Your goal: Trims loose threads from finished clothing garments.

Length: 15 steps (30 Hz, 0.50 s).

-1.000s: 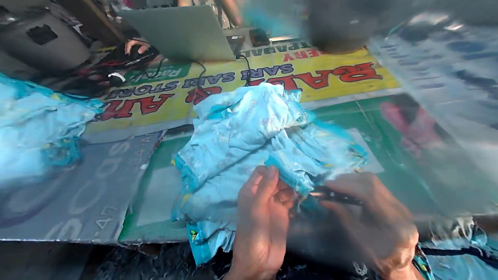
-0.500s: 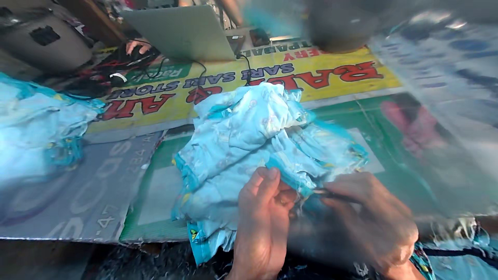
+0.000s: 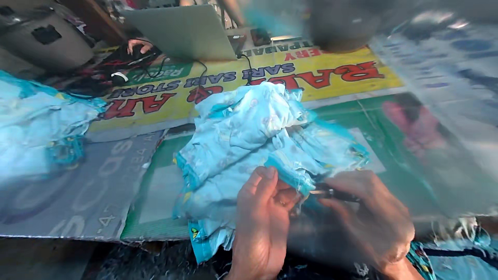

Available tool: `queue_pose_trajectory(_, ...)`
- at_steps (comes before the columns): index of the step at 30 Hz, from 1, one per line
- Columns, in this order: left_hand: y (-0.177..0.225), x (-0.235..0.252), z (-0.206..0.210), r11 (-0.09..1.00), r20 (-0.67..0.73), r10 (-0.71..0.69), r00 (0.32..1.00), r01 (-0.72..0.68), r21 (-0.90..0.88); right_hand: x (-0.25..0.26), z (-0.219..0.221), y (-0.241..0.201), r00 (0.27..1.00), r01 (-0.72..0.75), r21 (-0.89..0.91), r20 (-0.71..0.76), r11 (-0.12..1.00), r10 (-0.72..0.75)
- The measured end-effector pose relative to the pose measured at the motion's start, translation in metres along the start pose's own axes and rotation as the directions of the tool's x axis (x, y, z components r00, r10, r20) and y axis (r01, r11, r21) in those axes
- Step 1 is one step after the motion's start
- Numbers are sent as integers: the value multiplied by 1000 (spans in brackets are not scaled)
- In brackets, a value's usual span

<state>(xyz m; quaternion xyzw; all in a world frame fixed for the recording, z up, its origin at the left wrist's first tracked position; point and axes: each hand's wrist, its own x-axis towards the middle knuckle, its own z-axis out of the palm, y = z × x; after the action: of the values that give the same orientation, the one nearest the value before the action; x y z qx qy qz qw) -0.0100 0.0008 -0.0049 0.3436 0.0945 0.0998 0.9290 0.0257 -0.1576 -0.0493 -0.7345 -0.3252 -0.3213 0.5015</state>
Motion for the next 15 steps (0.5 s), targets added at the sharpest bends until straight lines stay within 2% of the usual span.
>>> queue_pose_trajectory(10, -4, -1, -3, 998, 22, 30, 999, -31, 57, 0, 1, 2, 999, -38, 83, 20, 996, 37)
queue_pose_trajectory(15, -6, -3, -2, 986, 36, 112, 993, -116, 122, -2, -1, -1, 997, -76, 84, 30, 994, 74)
